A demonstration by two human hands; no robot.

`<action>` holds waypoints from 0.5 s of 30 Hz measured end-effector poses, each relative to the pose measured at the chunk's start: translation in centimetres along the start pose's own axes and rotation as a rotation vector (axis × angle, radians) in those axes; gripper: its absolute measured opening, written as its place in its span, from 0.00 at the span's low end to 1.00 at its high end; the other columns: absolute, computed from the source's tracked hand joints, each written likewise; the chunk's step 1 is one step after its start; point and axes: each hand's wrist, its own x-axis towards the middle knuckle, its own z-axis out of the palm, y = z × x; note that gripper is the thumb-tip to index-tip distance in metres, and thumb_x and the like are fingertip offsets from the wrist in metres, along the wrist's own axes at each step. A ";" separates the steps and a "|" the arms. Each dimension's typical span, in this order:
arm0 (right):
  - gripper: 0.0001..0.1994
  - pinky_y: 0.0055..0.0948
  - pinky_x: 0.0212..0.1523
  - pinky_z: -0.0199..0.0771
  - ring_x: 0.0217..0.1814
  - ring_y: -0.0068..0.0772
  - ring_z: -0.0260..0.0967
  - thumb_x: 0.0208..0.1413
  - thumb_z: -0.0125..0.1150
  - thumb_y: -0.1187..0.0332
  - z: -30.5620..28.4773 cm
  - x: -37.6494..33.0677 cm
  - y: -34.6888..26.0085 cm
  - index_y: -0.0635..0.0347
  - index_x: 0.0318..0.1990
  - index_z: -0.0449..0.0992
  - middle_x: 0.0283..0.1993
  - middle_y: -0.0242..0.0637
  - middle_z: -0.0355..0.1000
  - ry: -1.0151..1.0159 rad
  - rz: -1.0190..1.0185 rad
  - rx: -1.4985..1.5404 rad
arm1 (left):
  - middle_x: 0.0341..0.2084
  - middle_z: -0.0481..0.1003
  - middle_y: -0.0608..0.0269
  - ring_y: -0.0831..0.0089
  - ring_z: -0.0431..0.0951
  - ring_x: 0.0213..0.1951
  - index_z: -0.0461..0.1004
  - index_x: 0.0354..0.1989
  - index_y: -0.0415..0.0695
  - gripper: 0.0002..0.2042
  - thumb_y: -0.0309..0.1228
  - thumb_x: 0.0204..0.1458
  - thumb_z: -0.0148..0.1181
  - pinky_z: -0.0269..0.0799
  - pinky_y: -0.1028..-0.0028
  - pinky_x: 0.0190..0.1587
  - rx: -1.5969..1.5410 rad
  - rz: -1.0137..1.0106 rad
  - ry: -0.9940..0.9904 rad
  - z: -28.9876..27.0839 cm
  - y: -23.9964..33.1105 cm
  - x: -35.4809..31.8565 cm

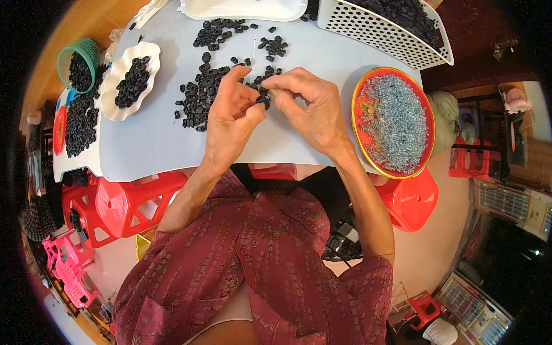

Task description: Assembling small blue beads into black plastic components at a workshop table.

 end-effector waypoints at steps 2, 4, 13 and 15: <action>0.10 0.19 0.36 0.67 0.31 0.18 0.65 0.50 0.56 0.79 -0.1 0.0 0.0 0.64 0.41 0.79 0.32 0.30 0.70 -0.017 -0.019 -0.025 | 0.26 0.69 0.62 0.76 0.70 0.28 0.59 0.58 0.42 0.28 0.18 0.44 0.54 0.70 0.77 0.35 0.060 0.052 -0.005 0.1 -0.3 0.1; 0.09 0.19 0.36 0.68 0.31 0.18 0.65 0.50 0.56 0.79 0.1 0.1 0.1 0.64 0.39 0.78 0.30 0.30 0.71 -0.014 -0.010 0.013 | 0.25 0.69 0.61 0.75 0.71 0.28 0.58 0.59 0.42 0.29 0.18 0.44 0.54 0.71 0.75 0.34 0.120 0.104 -0.008 0.2 -0.6 0.0; 0.06 0.21 0.34 0.70 0.28 0.18 0.66 0.46 0.59 0.77 0.2 0.0 0.3 0.64 0.34 0.76 0.28 0.30 0.72 -0.043 0.003 -0.048 | 0.26 0.69 0.58 0.68 0.72 0.29 0.57 0.60 0.43 0.31 0.16 0.43 0.56 0.73 0.71 0.35 0.280 0.258 -0.034 0.5 -0.8 -0.2; 0.06 0.21 0.34 0.70 0.28 0.19 0.67 0.46 0.59 0.78 0.0 0.1 0.3 0.65 0.34 0.76 0.28 0.31 0.72 -0.083 -0.035 -0.108 | 0.26 0.69 0.58 0.68 0.72 0.29 0.58 0.59 0.43 0.30 0.16 0.43 0.56 0.73 0.70 0.35 0.316 0.299 -0.042 0.4 -0.9 -0.1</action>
